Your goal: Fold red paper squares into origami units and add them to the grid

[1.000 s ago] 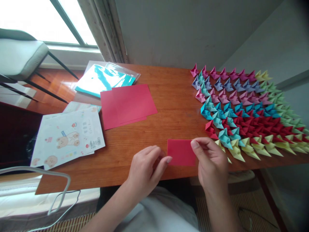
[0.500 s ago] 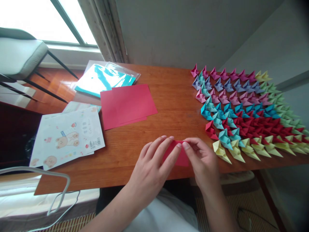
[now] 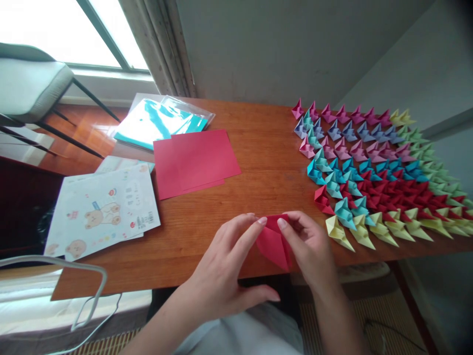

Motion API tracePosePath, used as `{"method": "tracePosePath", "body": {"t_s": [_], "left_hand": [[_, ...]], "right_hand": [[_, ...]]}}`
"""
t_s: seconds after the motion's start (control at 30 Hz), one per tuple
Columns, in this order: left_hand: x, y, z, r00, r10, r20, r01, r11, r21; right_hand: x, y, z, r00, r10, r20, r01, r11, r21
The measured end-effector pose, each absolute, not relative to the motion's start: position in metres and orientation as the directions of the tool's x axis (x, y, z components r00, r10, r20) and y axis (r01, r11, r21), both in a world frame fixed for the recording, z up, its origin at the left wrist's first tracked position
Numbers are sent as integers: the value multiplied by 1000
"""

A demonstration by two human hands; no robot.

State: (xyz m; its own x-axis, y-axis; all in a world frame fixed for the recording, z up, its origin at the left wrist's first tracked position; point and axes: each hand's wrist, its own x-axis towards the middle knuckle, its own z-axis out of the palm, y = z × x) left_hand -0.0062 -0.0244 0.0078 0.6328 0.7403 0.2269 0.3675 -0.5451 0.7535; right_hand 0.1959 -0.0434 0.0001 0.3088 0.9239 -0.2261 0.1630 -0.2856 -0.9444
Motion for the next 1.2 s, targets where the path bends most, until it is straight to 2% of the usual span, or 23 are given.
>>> {"method": "tracePosePath", "body": {"t_s": [0.17,0.27,0.33,0.5,0.63,0.73,0.83,1.07,1.2], "left_hand": [[-14,-17,23,645,710,282,234,-536,811],[-15,-11,25,647,721,247,295,-536,791],[-15,-7,22,608,756,241,434,-572,696],[-15,-5,7,657,707,260,648,-707,284],[-13,-5,4,725,674,141,670,-738,79],[-13,-4,2,760,645,81,647,-763,0],[-15,-2,1,776,626,78,631,-774,-55],[-18,4,8,831,555,37,554,-821,-135],[-18,8,8,855,518,35,515,-839,-178]], "right_hand": [[195,-46,-6,349,926,-144,274,-248,-929],[194,-45,-9,383,917,-110,315,-242,-918],[193,-44,-11,393,912,-115,312,-251,-916],[186,-38,-15,377,917,-133,268,-245,-932],[185,-33,-17,358,934,-18,459,-193,-867],[191,-33,-17,318,941,118,667,-134,-733],[198,-35,-18,226,958,176,767,-64,-639],[205,-38,-20,55,979,198,817,70,-572],[206,-37,-22,-2,956,292,819,170,-549]]}}
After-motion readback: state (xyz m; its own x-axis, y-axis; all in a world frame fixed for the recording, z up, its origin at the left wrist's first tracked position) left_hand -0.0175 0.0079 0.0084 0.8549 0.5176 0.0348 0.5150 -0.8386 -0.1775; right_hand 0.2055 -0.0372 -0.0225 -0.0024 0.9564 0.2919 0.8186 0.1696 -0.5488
